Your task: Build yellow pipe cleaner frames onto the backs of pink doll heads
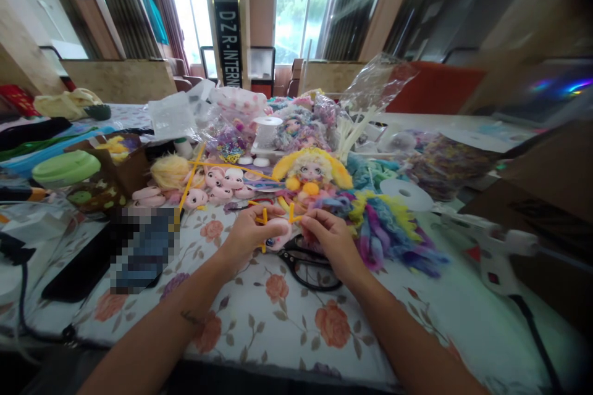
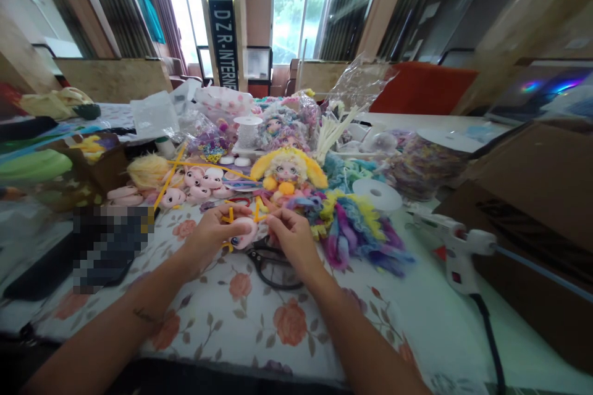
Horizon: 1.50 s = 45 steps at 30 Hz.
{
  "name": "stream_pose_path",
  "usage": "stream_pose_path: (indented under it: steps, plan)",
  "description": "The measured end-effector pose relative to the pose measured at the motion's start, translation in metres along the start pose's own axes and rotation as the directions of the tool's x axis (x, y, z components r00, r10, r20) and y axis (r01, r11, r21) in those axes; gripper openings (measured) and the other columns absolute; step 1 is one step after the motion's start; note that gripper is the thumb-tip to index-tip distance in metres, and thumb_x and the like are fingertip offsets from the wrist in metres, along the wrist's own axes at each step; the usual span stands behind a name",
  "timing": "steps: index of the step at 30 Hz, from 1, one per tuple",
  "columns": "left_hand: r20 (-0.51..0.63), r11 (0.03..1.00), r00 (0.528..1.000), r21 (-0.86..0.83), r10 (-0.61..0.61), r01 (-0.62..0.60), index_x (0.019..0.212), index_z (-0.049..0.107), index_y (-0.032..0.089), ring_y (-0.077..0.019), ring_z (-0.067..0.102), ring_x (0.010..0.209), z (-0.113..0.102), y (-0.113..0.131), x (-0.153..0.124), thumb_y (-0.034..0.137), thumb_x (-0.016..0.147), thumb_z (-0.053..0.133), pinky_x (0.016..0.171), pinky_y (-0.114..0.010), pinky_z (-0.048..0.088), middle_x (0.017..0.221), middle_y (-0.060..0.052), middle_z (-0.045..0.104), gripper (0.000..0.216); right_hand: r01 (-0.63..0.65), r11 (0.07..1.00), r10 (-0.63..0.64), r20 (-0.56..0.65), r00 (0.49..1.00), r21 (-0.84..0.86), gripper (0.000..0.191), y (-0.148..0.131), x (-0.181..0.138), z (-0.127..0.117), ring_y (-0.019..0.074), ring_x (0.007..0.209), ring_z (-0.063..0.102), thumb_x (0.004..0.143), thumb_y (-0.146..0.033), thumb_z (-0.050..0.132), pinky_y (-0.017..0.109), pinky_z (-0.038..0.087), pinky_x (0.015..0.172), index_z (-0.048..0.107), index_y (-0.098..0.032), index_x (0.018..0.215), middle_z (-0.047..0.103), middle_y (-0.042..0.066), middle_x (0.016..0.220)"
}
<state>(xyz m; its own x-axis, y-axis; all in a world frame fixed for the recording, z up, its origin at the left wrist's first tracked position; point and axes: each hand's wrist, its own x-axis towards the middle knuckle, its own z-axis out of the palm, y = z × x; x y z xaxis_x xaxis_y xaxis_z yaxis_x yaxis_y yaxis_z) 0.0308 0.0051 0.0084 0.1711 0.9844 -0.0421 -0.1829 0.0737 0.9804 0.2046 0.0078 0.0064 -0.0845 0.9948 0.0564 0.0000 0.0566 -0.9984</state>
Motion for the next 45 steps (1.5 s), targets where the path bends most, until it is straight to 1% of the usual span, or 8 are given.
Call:
stream_pose_path:
  steps: [3, 7, 12, 19, 30, 38, 42, 45]
  plan:
    - [0.048, 0.994, 0.998, -0.098, -0.047, 0.051, 0.093, 0.063, 0.014, -0.0099, 0.058, 0.061, -0.001, 0.001, 0.002, 0.031, 0.061, 0.078, 0.056, -0.021, 0.045, 0.076, -0.003, 0.064, 0.039, -0.043, 0.999, 0.043, 0.069, 0.997, 0.008, 0.031, -0.002, 0.000, -0.001, 0.0096, 0.057, 0.051, 0.072, -0.040, 0.068, 0.022, 0.041, 0.052, 0.064, -0.019, 0.094, 0.060, -0.002, 0.073]
    - [0.123, 0.973, 0.990, -0.214, -0.062, 0.088, 0.092, 0.064, 0.013, -0.0106, 0.059, 0.060, 0.001, 0.001, 0.002, 0.036, 0.066, 0.075, 0.056, -0.022, 0.048, 0.076, -0.004, 0.065, 0.037, -0.040, 0.997, 0.054, 0.264, 0.963, -0.059, 0.030, -0.001, -0.001, 0.003, 0.0104, 0.059, 0.052, 0.069, -0.039, 0.070, 0.022, 0.042, 0.052, 0.066, -0.017, 0.090, 0.063, 0.001, 0.079]
    - [0.129, 0.965, 0.991, -0.252, -0.038, 0.070, 0.092, 0.068, 0.012, -0.0143, 0.062, 0.072, 0.004, 0.002, 0.001, 0.044, 0.070, 0.070, 0.064, -0.024, 0.050, 0.083, -0.008, 0.068, 0.039, -0.040, 0.996, 0.057, 0.204, 0.977, -0.085, 0.033, 0.002, -0.003, 0.007, 0.0116, 0.058, 0.053, 0.069, -0.038, 0.070, 0.022, 0.042, 0.051, 0.065, -0.015, 0.093, 0.063, 0.001, 0.072]
    - [0.126, 0.993, 0.991, -0.106, -0.039, 0.053, 0.094, 0.070, 0.016, -0.0158, 0.061, 0.078, -0.006, 0.005, 0.005, 0.047, 0.072, 0.067, 0.070, -0.027, 0.050, 0.088, -0.007, 0.068, 0.038, -0.101, 0.990, 0.081, 0.184, 0.980, 0.102, 0.031, -0.001, -0.003, 0.004, 0.0135, 0.067, 0.058, 0.066, -0.038, 0.072, 0.025, 0.047, 0.063, 0.063, -0.017, 0.086, 0.063, 0.001, 0.077]
    - [0.111, 0.991, 0.993, 0.126, 0.039, -0.053, 0.078, 0.071, 0.015, -0.0120, 0.056, 0.066, -0.010, 0.004, 0.004, 0.035, 0.064, 0.075, 0.062, -0.023, 0.043, 0.077, -0.003, 0.066, 0.024, -0.122, 0.993, 0.113, 0.386, 0.916, -0.002, 0.017, -0.009, -0.013, 0.008, 0.0082, 0.055, 0.049, 0.071, -0.030, 0.067, 0.019, 0.035, 0.051, 0.065, -0.014, 0.076, 0.059, -0.001, 0.065]
    - [0.037, 0.786, 0.883, 0.438, 0.469, -0.436, 0.072, 0.072, 0.021, -0.0198, 0.057, 0.082, 0.001, 0.003, -0.007, 0.031, 0.072, 0.068, 0.080, -0.032, 0.043, 0.080, -0.006, 0.065, 0.011, -0.340, 0.915, 0.252, 0.346, 0.904, 0.219, 0.017, -0.006, -0.015, 0.015, 0.0065, 0.048, 0.044, 0.065, -0.029, 0.067, 0.019, 0.033, 0.047, 0.064, -0.013, 0.071, 0.056, -0.001, 0.060]
    - [0.000, 0.969, 0.985, 0.179, 0.173, -0.170, 0.074, 0.069, 0.017, -0.0136, 0.054, 0.065, 0.002, 0.003, -0.004, 0.037, 0.070, 0.068, 0.063, -0.025, 0.042, 0.072, -0.003, 0.063, 0.021, -0.241, 0.964, 0.206, 0.258, 0.944, 0.110, 0.019, -0.009, -0.016, 0.017, 0.0084, 0.052, 0.048, 0.066, -0.030, 0.067, 0.020, 0.036, 0.050, 0.065, -0.014, 0.075, 0.058, -0.001, 0.064]
    - [0.048, 0.996, 0.999, 0.084, 0.022, -0.026, 0.076, 0.068, 0.013, -0.0102, 0.049, 0.059, 0.001, 0.005, -0.002, 0.042, 0.070, 0.068, 0.057, -0.022, 0.039, 0.067, -0.001, 0.060, 0.029, -0.083, 0.996, 0.088, 0.209, 0.974, -0.033, 0.015, -0.008, -0.015, 0.017, 0.0100, 0.056, 0.049, 0.067, -0.030, 0.065, 0.021, 0.037, 0.052, 0.065, -0.015, 0.073, 0.057, -0.002, 0.064]
